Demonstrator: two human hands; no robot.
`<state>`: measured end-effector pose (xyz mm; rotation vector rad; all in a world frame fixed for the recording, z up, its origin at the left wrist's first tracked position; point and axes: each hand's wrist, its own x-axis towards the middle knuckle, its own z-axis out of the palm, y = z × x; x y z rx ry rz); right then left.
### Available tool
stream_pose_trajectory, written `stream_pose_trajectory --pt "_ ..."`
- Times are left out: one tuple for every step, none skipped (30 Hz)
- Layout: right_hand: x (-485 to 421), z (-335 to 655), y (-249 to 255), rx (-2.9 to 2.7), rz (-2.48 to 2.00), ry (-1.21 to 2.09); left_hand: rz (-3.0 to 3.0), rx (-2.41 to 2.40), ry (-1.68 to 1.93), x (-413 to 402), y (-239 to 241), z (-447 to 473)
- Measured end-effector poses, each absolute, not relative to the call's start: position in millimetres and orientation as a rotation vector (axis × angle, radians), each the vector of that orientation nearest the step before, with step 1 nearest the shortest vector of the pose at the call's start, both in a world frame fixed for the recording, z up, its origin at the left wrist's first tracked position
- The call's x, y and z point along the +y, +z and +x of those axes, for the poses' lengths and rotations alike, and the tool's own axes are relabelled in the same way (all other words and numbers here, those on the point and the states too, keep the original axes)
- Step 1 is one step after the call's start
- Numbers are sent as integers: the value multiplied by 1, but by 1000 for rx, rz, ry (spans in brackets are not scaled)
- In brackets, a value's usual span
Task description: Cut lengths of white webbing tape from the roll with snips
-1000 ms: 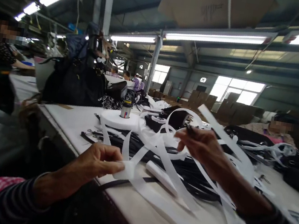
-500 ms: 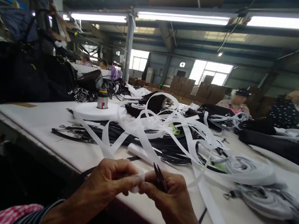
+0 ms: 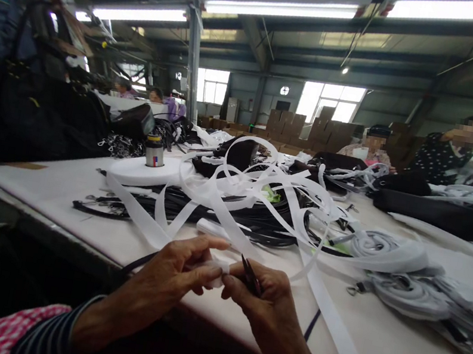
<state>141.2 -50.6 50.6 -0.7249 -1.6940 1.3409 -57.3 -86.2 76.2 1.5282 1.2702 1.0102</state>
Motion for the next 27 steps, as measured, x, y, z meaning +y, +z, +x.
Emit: stream_pose_trajectory --pt "-50 141 51 -1699 -716 1358 1542 1244 950 -84 77 -60" --pt "-49 141 50 -1703 -716 1369 1545 1214 898 -83 78 -62" --pt "-48 141 49 -1705 -722 1377 1538 1190 862 -82 78 -64" --pt "-46 141 48 -1702 -732 1384 1523 1178 849 -81 79 -65" --pt "-45 141 47 -1694 -746 1394 1498 1173 859 -80 80 -65" --pt "-44 141 46 -1682 -760 1408 1465 1174 886 -79 81 -65" --pt "-44 141 45 -1665 -772 1438 1422 1178 920 -79 82 -65" --pt "-44 141 44 -1636 -784 1489 1374 1181 950 -78 83 -65" --pt "-44 141 43 -1594 -792 1559 1330 1183 970 -78 83 -66" --pt "-46 142 43 -1542 -792 1636 1290 1184 981 -77 83 -66" --pt "-48 142 43 -1480 -787 1714 1259 1183 986 -76 83 -68" --pt "-51 142 42 -1414 -779 1780 1235 1179 989 -76 83 -69" --pt "-55 142 42 -1358 -775 1825 1221 1169 989 -75 83 -70" --pt "-60 141 42 -1324 -774 1844 1215 1158 987 -75 82 -72" --pt "-64 140 41 -1306 -781 1853 1211 1149 984 -75 81 -73" --pt "-68 138 41 -1295 -789 1864 1208 1141 980 -75 81 -73" --pt "-72 137 40 -1283 -790 1885 1206 1136 979 -75 80 -73" --pt "-75 135 40 -1266 -783 1913 1204 1135 982 -75 80 -73" --pt "-77 133 39 -1237 -772 1946 1201 1140 988 -76 79 -73" --pt "-79 132 37 -1200 -759 1977 1198 1146 998 -76 79 -73" --pt "-79 130 36 -1166 -750 1999 1196 1151 1005 -76 78 -73" --pt "-79 129 34 -1144 -745 2010 1198 1153 1012 -76 77 -73" --pt "-79 128 33 -1137 -742 2013 1202 1152 1016 -76 76 -73" --pt "-79 127 32 -1140 -741 2011 1205 1146 1014 -76 75 -73" --pt "-78 126 30 -1146 -741 2010 1206 1140 1010 -77 74 -74" --pt "-77 125 29 -1153 -739 2008 1208 1135 1005 -77 73 -74" --pt "-77 124 28 -1157 -736 2004 1210 1132 1000 -77 72 -74"
